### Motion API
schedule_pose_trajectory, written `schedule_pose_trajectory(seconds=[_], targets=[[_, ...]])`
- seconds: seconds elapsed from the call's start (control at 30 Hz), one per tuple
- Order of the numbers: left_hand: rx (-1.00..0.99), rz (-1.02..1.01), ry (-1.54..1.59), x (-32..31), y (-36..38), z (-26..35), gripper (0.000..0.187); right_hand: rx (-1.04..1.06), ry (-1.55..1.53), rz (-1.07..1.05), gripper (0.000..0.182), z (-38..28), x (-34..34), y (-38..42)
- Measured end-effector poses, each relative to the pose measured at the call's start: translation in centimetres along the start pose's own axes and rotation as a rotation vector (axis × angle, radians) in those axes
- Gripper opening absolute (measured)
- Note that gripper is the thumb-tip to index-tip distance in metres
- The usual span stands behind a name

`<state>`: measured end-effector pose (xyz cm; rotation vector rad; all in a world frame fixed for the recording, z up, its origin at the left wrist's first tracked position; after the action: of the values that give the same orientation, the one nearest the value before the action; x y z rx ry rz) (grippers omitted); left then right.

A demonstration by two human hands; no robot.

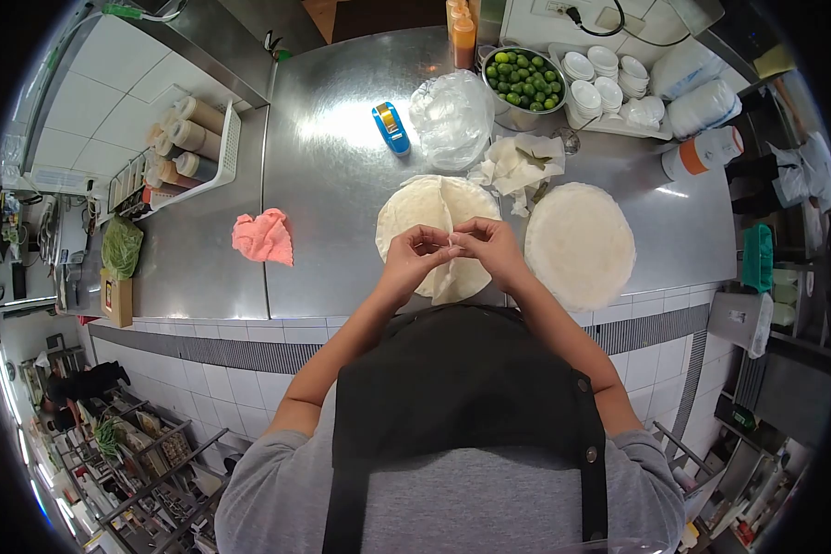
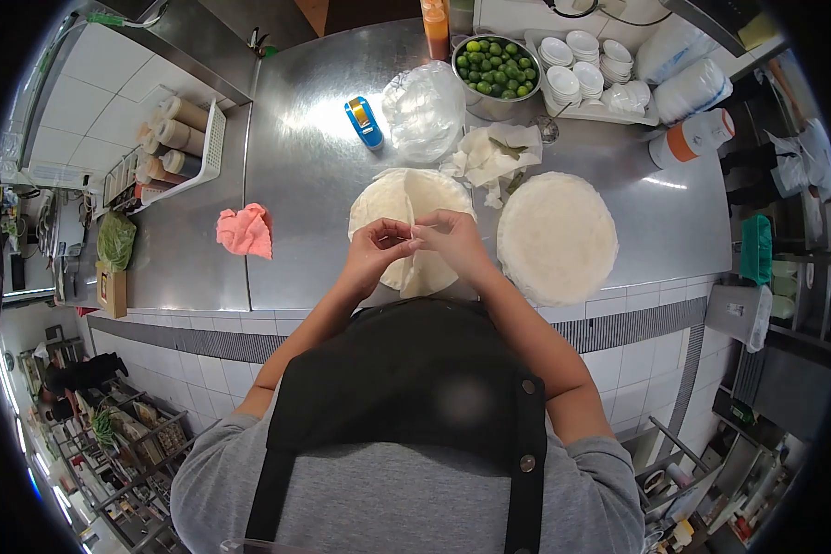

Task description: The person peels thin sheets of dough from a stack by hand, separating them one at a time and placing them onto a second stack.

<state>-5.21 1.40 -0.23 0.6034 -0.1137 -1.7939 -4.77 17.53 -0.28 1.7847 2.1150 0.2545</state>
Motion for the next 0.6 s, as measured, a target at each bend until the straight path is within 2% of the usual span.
schedule_pose_trajectory(seconds=[0.1,0.33,0.6], targets=[[0.031,-0.037,-0.067,0.0,-0.3,-0.1,0.029,-0.004,-0.014,0.014,0.014,0.2,0.3,0.1],[0.074,-0.052,0.086,-0.5,-0.4,0.3,0.023,-0.026,-0.106,0.037,0.011,0.6,0.9,0.4],[0.057,-0.027,0.09,-0.3,-1.0,-0.2,0.017,0.091,0.056,0.025,0.006,0.3,1.2,0.7]])
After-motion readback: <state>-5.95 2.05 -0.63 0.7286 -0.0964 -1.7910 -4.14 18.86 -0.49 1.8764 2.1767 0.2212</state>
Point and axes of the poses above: each hand's wrist, its own y-axis away from the middle knuckle, its own x-axis out of the back of the hand, z = x × y, the point moved 6 cm from there along -y, towards the middle knuckle, and after that the axes turned 8 degrees about y, right-handed, at the moved point
